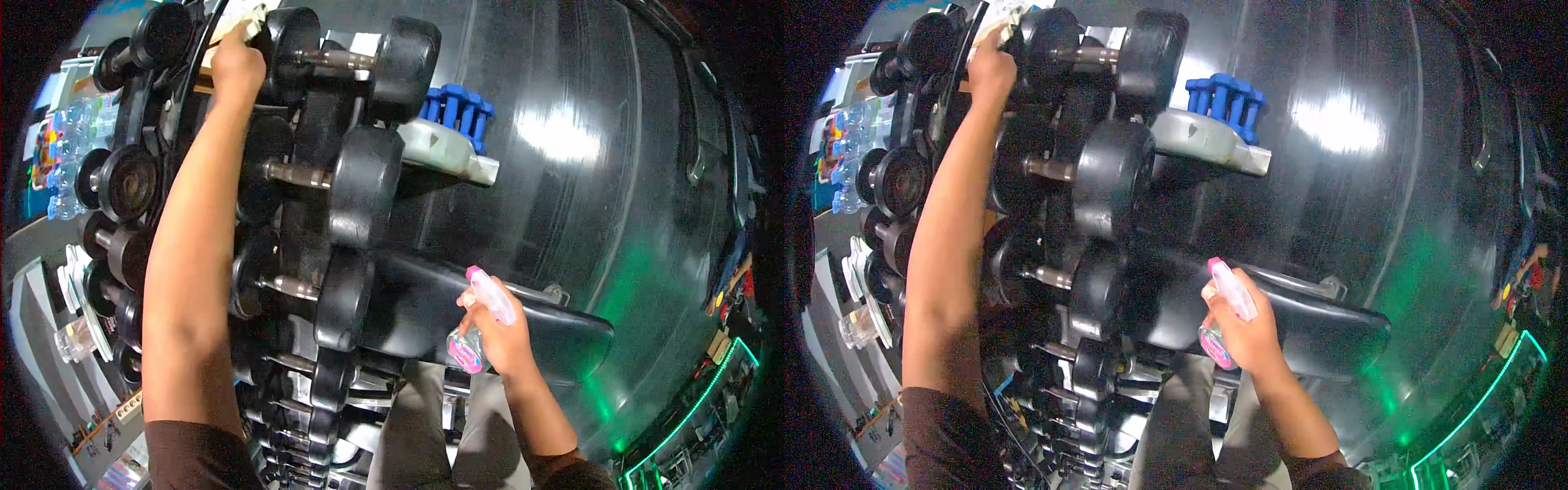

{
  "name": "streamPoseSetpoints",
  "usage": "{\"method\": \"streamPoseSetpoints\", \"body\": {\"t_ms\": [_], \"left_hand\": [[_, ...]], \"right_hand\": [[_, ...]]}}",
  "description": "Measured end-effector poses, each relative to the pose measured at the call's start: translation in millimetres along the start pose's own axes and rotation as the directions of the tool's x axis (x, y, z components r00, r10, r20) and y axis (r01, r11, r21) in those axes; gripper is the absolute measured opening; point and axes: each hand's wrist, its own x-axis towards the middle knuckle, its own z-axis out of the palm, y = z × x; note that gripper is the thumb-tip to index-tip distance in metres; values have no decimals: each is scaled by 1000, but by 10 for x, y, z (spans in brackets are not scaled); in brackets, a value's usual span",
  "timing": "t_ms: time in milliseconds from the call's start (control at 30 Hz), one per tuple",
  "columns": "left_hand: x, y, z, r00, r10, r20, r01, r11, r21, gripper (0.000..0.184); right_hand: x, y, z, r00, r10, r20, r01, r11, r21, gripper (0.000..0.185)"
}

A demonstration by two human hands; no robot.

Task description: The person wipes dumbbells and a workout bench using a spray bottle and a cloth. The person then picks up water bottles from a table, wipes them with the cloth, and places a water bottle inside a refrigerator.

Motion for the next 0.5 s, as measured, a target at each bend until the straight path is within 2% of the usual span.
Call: {"method": "streamPoseSetpoints", "body": {"t_ms": [33, 167, 233, 267, 333, 367, 400, 467, 500], "left_hand": [[-21, 22, -69, 990, -111, 87, 109, 994, 24, 56], [-170, -338, -76, 957, -234, 172, 222, 971, 88, 47], [-306, -452, -38, 895, -356, 269, 272, 913, 305, 40], [-337, -452, -66, 894, -358, 268, 276, 913, 300, 40], [-477, -295, -339, 932, -299, 207, 239, 932, 271, 37], [-613, -183, -453, 960, -257, 109, 238, 958, 161, 34], [-735, -23, -591, 957, -267, 109, 248, 955, 165, 34], [-1011, 358, -845, 970, -243, 10, 243, 965, -97, 28], [-1186, 621, -990, 961, -278, 0, 272, 941, -202, 26]], "right_hand": [[-34, 29, -21, 1000, 10, 0, -10, 1000, -8, 10], [-169, 67, -109, 999, 41, -30, -42, 998, -37, 14], [-259, 53, -166, 998, 41, -38, -43, 998, -44, 14], [-287, 36, -209, 998, 33, -46, -35, 998, -48, 15], [-366, 1, -303, 999, 19, -48, -21, 999, -39, 15], [-396, -8, -343, 999, 4, -41, -5, 1000, -29, 15], [-418, -7, -387, 999, 8, -35, -10, 999, -36, 15], [-478, 3, -492, 999, -2, -50, -1, 999, -54, 15], [-505, 17, -550, 999, 4, -47, -7, 998, -65, 15]]}}
